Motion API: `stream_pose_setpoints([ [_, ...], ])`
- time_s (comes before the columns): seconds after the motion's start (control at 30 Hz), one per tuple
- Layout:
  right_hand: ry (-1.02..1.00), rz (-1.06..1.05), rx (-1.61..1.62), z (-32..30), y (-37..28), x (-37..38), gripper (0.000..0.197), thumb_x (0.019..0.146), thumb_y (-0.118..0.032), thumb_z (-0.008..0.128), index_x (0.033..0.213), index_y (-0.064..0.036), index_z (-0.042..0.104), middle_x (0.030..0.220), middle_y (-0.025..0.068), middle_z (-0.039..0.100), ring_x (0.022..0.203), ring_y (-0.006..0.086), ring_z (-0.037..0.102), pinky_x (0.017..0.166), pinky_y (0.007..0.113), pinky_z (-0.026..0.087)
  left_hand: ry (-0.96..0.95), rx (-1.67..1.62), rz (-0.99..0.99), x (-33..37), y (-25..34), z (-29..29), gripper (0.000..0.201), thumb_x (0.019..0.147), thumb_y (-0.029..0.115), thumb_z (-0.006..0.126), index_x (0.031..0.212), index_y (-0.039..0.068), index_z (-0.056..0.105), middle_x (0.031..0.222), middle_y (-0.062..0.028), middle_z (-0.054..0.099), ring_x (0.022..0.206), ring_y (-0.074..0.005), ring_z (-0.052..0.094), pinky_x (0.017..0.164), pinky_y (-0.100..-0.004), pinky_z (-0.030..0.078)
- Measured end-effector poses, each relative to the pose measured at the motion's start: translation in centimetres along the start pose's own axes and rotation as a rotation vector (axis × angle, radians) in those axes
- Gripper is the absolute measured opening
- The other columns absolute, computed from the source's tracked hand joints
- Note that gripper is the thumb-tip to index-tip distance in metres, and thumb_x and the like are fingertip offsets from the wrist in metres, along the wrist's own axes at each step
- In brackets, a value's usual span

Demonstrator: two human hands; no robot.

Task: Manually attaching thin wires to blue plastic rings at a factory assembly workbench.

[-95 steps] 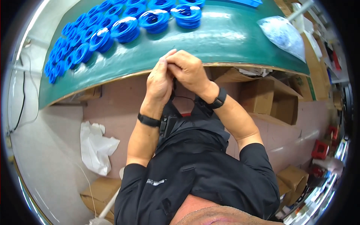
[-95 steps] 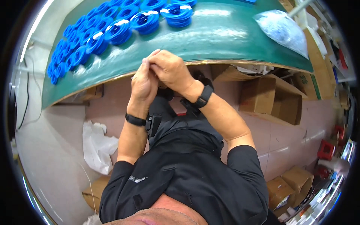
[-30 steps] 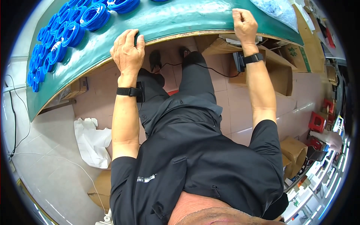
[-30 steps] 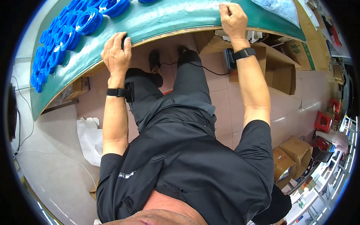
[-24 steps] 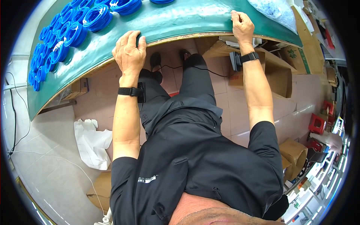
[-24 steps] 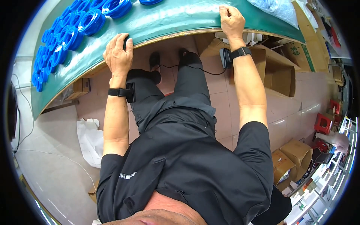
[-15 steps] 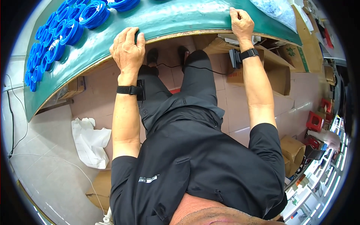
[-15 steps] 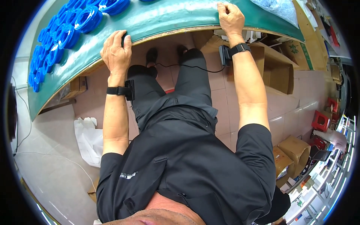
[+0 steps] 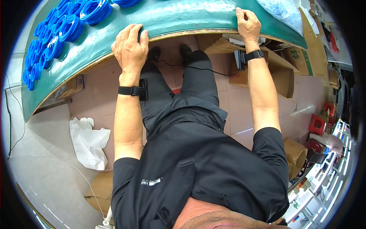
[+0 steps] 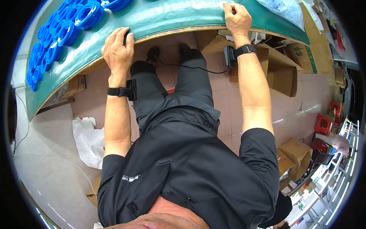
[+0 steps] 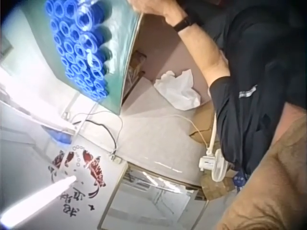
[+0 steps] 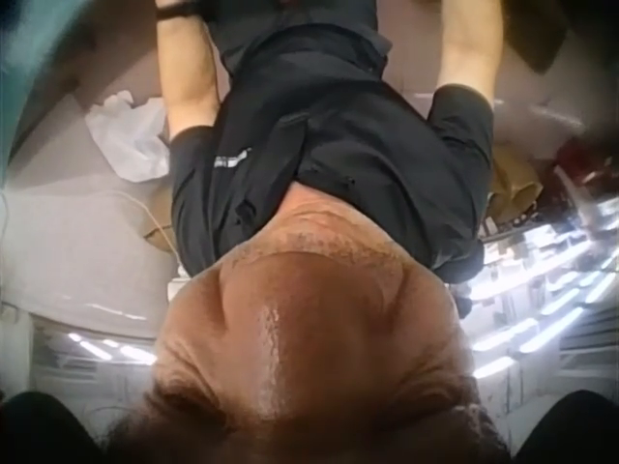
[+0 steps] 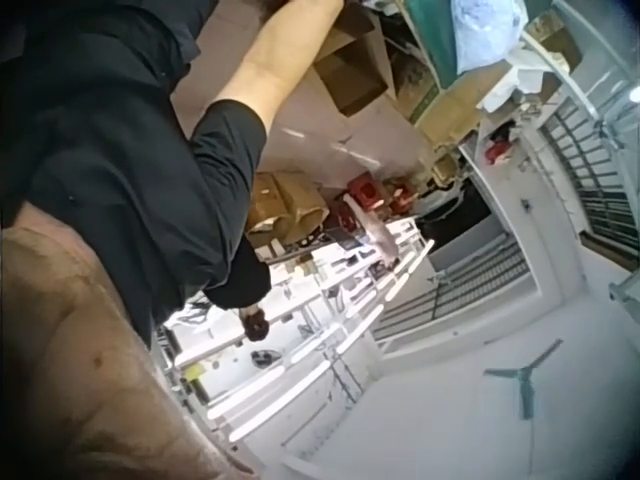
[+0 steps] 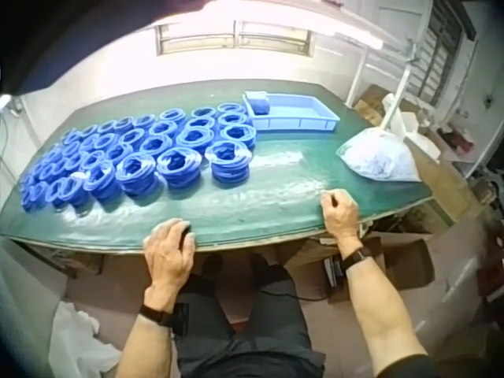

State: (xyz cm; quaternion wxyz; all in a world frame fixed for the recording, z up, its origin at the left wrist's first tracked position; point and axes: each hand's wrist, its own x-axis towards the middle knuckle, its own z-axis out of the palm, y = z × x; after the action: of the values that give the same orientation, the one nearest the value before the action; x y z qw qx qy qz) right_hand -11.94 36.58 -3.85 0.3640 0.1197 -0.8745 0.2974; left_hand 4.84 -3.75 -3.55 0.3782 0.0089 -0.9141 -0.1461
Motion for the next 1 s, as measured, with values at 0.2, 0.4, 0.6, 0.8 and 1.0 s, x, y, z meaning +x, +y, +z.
stream_pose_setpoints([
  [0.2, -0.013, 0.035, -0.001, 0.0, -2.1, 0.1, 0.038, 0.102, -0.045, 0.080, 0.093, -0.0074, 0.081, 0.083, 0.0043, 0.075, 0.073, 0.0184, 0.069, 0.070, 0.034, 0.057, -0.033, -0.063, -0.011, -0.3, -0.7, -0.4, 0.027, 0.100, 0.034, 0.077, 0.121, 0.018, 0.080, 0.130, -0.0003, 0.077, 0.127, -0.0263, 0.068, 0.105, -0.0439, 0.049],
  [0.4, -0.019, 0.051, -0.005, -0.4, -2.3, -0.3, 0.039, 0.102, -0.046, 0.080, 0.093, -0.0073, 0.081, 0.084, 0.0049, 0.075, 0.074, 0.0199, 0.070, 0.070, 0.035, 0.057, -0.079, -0.145, 0.012, -0.7, -0.9, -1.5, 0.029, 0.100, 0.033, 0.077, 0.123, 0.017, 0.080, 0.132, -0.0025, 0.076, 0.129, -0.0286, 0.067, 0.108, -0.0449, 0.048],
  [0.6, 0.020, 0.105, 0.039, -0.1, -2.5, -0.1, 0.037, 0.100, -0.045, 0.078, 0.084, -0.0111, 0.077, 0.082, 0.0072, 0.073, 0.078, 0.0316, 0.071, 0.072, 0.043, 0.057, -0.122, -0.143, 0.019, -0.4, -1.1, -1.3, 0.030, 0.099, 0.031, 0.078, 0.124, 0.015, 0.079, 0.134, -0.0058, 0.076, 0.131, -0.0307, 0.067, 0.111, -0.0462, 0.048],
  [0.8, 0.049, 0.081, 0.096, 0.3, -3.4, 1.2, 0.029, 0.099, -0.035, 0.073, 0.083, -0.0099, 0.075, 0.088, 0.0176, 0.073, 0.084, 0.0406, 0.071, 0.075, 0.050, 0.056, -0.105, -0.160, 0.017, 0.7, -1.3, -2.6, 0.029, 0.099, 0.027, 0.077, 0.125, 0.014, 0.079, 0.137, -0.0120, 0.075, 0.132, -0.0326, 0.066, 0.112, -0.0475, 0.048],
  [1.0, 0.021, 0.117, 0.081, -0.8, -3.4, 0.1, 0.027, 0.099, -0.028, 0.079, 0.085, -0.0055, 0.074, 0.090, 0.0167, 0.075, 0.082, 0.0382, 0.071, 0.073, 0.046, 0.055, -0.153, -0.232, -0.018, -0.4, -0.7, -2.0, 0.034, 0.095, 0.026, 0.079, 0.126, 0.011, 0.077, 0.140, -0.0103, 0.073, 0.136, -0.0325, 0.063, 0.114, -0.0474, 0.045],
])
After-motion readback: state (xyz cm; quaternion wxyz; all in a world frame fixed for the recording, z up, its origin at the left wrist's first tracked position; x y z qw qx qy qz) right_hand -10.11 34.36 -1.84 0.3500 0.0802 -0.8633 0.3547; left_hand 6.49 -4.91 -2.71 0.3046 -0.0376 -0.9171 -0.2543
